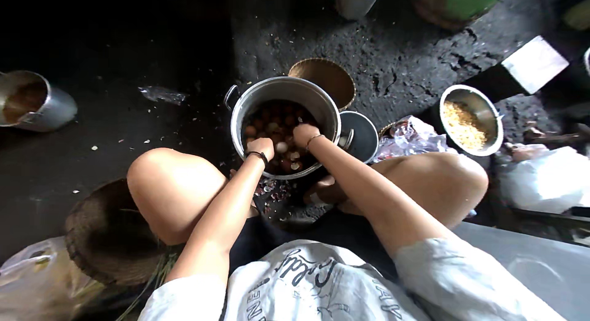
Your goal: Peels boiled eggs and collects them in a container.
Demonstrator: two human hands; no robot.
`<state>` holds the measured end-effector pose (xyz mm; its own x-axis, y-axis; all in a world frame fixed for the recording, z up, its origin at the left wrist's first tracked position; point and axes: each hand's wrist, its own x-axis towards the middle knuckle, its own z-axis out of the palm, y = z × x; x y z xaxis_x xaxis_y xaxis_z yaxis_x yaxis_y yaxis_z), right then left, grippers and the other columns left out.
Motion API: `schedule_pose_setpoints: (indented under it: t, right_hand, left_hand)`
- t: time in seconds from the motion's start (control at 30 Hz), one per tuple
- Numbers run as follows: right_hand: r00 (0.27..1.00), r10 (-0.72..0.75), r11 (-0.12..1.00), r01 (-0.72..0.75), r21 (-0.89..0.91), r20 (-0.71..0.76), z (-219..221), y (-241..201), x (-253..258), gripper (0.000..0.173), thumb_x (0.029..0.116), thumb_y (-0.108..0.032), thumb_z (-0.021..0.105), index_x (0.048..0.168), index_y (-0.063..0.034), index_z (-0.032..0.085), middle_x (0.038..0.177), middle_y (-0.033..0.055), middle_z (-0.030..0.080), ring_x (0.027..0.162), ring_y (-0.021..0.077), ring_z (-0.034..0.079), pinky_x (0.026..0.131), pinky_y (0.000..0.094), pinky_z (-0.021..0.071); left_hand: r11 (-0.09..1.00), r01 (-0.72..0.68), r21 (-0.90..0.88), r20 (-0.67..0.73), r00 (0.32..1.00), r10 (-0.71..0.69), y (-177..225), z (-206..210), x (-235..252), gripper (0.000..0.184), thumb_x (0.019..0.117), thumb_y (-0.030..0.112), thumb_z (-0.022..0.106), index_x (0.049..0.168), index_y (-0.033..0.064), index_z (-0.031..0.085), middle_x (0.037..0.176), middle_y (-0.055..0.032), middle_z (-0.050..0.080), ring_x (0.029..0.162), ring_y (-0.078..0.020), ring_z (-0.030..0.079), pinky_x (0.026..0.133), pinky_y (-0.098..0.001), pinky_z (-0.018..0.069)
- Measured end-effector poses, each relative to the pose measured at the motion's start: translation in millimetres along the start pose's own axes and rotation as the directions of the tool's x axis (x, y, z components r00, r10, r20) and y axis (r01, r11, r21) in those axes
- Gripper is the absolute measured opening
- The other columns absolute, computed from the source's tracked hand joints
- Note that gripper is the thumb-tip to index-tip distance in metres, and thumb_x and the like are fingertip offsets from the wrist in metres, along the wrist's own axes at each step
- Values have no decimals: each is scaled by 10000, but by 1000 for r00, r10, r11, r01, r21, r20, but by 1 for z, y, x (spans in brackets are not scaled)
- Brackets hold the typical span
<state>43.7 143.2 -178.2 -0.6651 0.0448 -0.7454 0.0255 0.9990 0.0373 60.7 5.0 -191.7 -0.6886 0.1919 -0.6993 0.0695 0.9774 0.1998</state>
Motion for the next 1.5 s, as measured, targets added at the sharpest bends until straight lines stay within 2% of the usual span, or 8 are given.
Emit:
schedule_pose_setpoints:
  t: [0.2, 0.37, 0.47, 0.67, 0.93, 1.1, 1.23, 1.5]
  right_hand:
    - [909, -402, 916, 401, -33, -115, 11, -13, 17, 391, 908, -76, 716, 1296, -105, 682, 1378, 238, 590, 1284, 459, 550, 1008, 673, 463]
    - [977, -207, 977, 204, -59, -44, 31, -46, 17, 437, 996, 2, 572, 1428, -58, 584, 1611, 302, 276, 1303, 545, 495, 960, 676, 495]
    - [957, -269, 955, 279, 97, -105, 29, -37, 25, 375, 981, -60, 637, 1350, 3, 623, 1469, 306, 492, 1249, 506, 567, 981, 666, 492]
    - [879, -470, 259, 217, 941, -74, -10, 23, -10, 425, 1092, -246, 305, 1360, -44, 567, 1298, 143, 616, 1107, 233, 638, 924, 430, 551]
    - [839, -519, 89, 240, 967, -160, -19, 52, -24, 426, 1106, -258, 271, 1361, -52, 543, 1219, 112, 645, 1030, 194, 659, 894, 374, 557]
    - [846, -525, 596, 441, 671, -89, -33, 57, -38, 358, 1026, -84, 600, 1354, 39, 522, 1260, 239, 606, 1017, 318, 675, 866, 471, 584]
    - [795, -539, 490, 566, 663, -280, -71, 103, -50, 311, 1010, -96, 596, 1301, 10, 567, 1200, 166, 638, 966, 216, 675, 806, 393, 599]
    - [873, 379, 711, -62, 700, -308, -35, 224, 16, 642, 969, -169, 675, 1486, 95, 399, 1412, 372, 509, 1307, 514, 522, 1067, 664, 422]
  left_hand:
    - [999, 37, -22, 64, 997, -35, -6, -8, -18, 256, 1024, 121, 532, 1132, -67, 671, 1235, -270, 651, 1186, -443, 618, 948, -652, 481]
    - [999, 29, -45, 16, 999, -28, -10, -11, -5, 255, 1004, 141, 556, 1158, -23, 678, 1247, -260, 651, 1198, -435, 615, 934, -662, 481]
    - [965, -89, -246, -94, 993, 67, -25, -9, 9, 334, 1040, 138, 498, 1303, -24, 625, 1294, -276, 628, 1248, -430, 591, 1017, -633, 462]
    - [515, -202, -833, -164, 979, 120, -25, -23, 10, 465, 1138, 292, 257, 1512, 88, 443, 1377, -236, 582, 1216, -347, 598, 993, -519, 471]
    - [296, -302, -906, -261, 950, 170, -7, -32, -11, 676, 1088, 575, 240, 1435, 67, 519, 1255, -183, 644, 1079, -270, 663, 928, -454, 533]
    - [444, -343, -828, -355, 933, 58, -19, -26, -6, 582, 1104, 497, 318, 1436, 64, 520, 1282, -187, 640, 1126, -294, 651, 953, -480, 516]
    - [716, -337, -612, -387, 917, 101, -21, -18, 9, 450, 1089, 321, 475, 1425, 25, 520, 1259, -223, 641, 1145, -351, 635, 1007, -545, 487]
    - [894, -217, -391, -339, 937, 79, -11, -15, 20, 398, 1086, 192, 443, 1455, 61, 516, 1429, -224, 550, 1321, -380, 542, 1093, -573, 427]
